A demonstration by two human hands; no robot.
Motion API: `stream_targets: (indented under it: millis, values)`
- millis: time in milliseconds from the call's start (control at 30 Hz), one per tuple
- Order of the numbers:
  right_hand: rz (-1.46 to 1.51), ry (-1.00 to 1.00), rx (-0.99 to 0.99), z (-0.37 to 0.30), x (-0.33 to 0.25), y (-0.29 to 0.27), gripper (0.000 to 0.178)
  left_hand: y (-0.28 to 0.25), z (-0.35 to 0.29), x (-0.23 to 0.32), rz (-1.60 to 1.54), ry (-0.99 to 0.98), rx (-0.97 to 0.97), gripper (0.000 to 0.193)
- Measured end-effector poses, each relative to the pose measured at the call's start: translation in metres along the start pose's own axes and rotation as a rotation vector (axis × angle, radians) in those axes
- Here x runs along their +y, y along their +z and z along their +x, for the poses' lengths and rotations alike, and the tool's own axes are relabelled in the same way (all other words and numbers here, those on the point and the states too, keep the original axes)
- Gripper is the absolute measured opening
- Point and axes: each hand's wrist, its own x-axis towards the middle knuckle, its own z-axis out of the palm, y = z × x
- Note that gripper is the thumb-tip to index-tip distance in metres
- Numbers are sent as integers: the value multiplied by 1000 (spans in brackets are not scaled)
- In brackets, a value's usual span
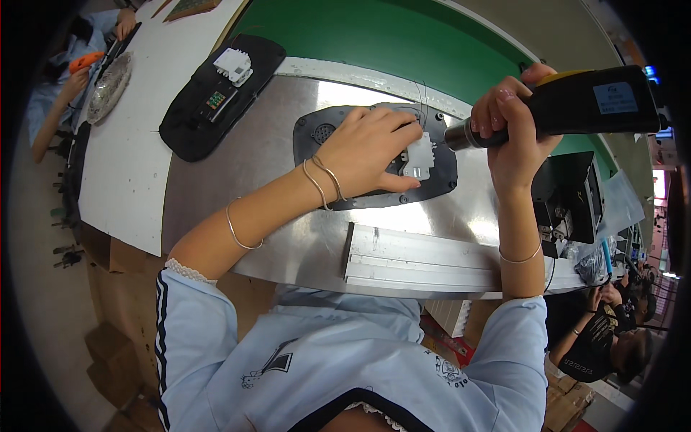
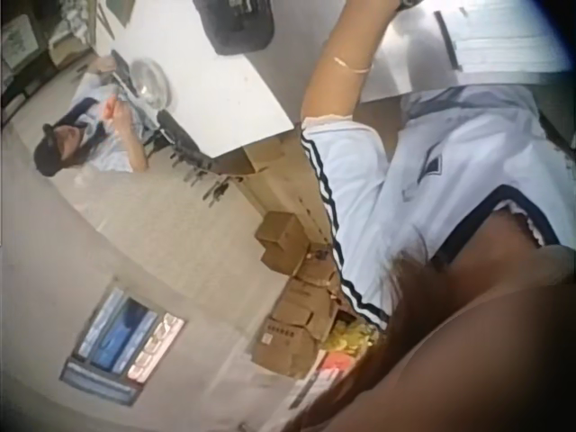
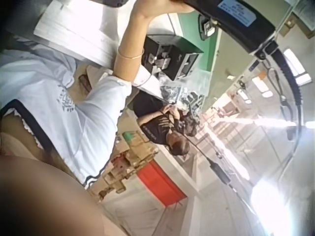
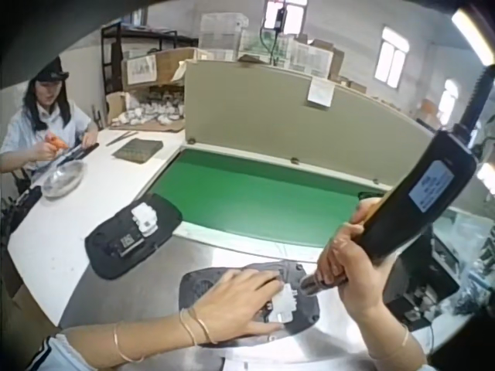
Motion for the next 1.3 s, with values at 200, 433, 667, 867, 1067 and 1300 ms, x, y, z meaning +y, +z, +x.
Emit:
stream_targets:
  millis: [200,433,667,867,1067,1300]
  values:
    - [25,4,12,0,5,1,25,-4,1,1,-19,-26,-66,59]
    - [22,15,-15,0,8,5,23,-1,1,-2,-41,-4,-19,57]
    - [-35,43,12,5,14,7,30,-9,4,2,-31,-43,-116,64]
    - [-96,-84,71,-10,-48,-19,32,-4,10,2,-82,-28,-103,59]
    - [-259,-165,221,-45,-110,-104,29,1,16,6,-59,34,-113,59]
    - [-365,-140,427,-55,-120,-179,25,24,45,33,-126,99,-200,58]
